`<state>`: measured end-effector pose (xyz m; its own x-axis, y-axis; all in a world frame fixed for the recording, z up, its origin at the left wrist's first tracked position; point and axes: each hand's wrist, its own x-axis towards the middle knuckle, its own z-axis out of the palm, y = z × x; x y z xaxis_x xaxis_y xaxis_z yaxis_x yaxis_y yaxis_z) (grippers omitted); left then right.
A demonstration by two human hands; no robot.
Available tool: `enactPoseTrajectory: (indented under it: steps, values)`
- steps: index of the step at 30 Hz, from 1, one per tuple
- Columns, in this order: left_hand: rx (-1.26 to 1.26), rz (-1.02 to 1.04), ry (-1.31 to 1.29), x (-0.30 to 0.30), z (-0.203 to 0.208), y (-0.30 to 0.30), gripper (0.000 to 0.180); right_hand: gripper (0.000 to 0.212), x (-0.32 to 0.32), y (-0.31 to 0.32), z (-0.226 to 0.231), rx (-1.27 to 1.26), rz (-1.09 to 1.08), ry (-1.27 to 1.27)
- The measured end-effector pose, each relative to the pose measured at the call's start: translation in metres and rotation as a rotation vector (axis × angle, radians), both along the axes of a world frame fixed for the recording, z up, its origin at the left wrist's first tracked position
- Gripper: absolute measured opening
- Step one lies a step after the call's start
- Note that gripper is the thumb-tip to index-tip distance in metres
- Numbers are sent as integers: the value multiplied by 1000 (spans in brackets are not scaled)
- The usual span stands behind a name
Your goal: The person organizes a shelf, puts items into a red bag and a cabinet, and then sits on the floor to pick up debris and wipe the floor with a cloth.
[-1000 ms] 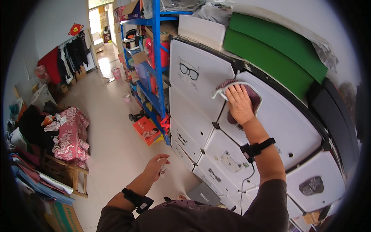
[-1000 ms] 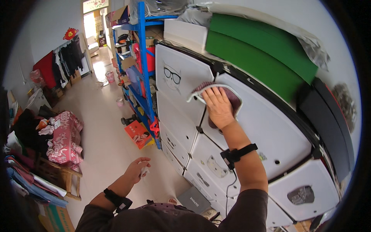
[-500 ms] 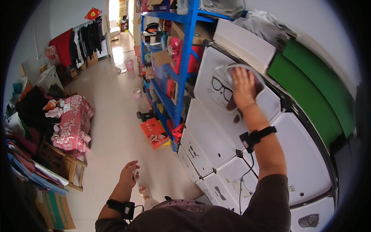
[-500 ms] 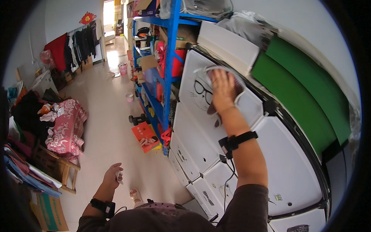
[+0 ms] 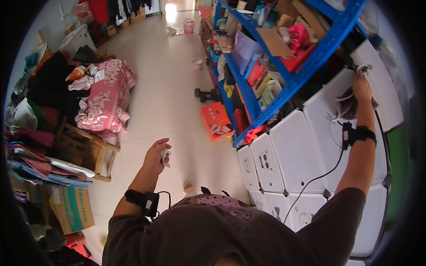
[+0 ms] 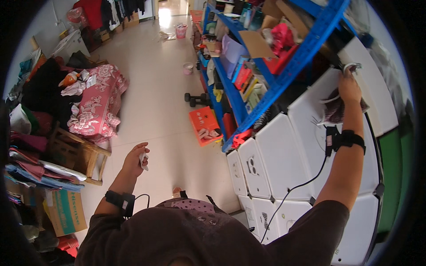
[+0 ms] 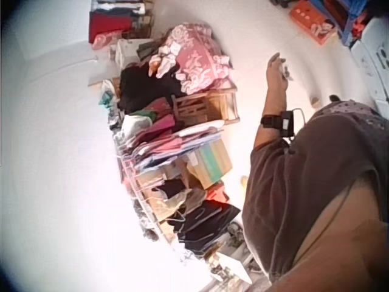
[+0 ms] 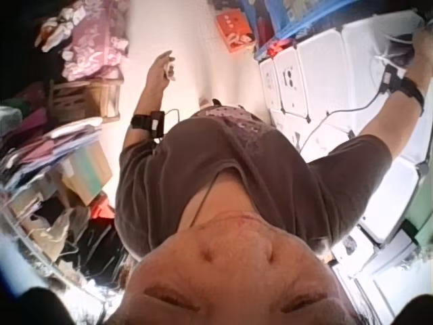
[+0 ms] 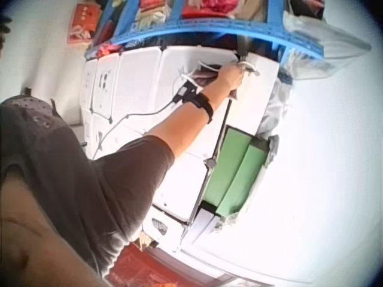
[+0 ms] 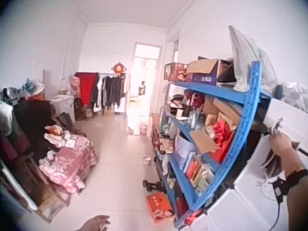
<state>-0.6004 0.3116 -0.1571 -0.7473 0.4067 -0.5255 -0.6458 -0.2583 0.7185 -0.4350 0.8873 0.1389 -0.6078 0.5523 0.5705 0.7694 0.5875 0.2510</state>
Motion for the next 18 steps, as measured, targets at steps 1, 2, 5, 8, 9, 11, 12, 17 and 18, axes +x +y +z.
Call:
enactPoseTrajectory:
  steps: [1, 2, 5, 8, 9, 11, 12, 17, 18]
  values:
    - [-10, 12, -1, -10, -1, -9, 19, 39, -12, 9, -1, 1, 10, -3]
    - [-34, 21, -3, -17, -2, -15, 21, 39, -16, 27, -2, 14, -11, -43]
    - [-67, 69, -9, -35, -11, -37, 23, 36, -34, 38, -5, -73, -122, 3]
    - [8, 31, -57, -56, -25, -40, 22, 36, 19, 81, -14, 470, 28, -238]
    - [9, 41, -79, -61, -26, -41, 23, 36, 10, 61, -21, 315, -6, -49]
    - [22, 59, -87, -76, -32, -42, 24, 33, 3, 10, -26, 136, -60, 154]
    - [28, 39, -82, -85, -36, -42, 24, 31, 8, -8, -35, 277, 93, 222]
    - [-36, 108, -86, -138, -44, -46, 25, 34, -10, -115, -126, -336, 157, 641]
    - [-17, 117, -77, -152, -42, -41, 26, 35, -8, -121, -157, -438, 127, 703]
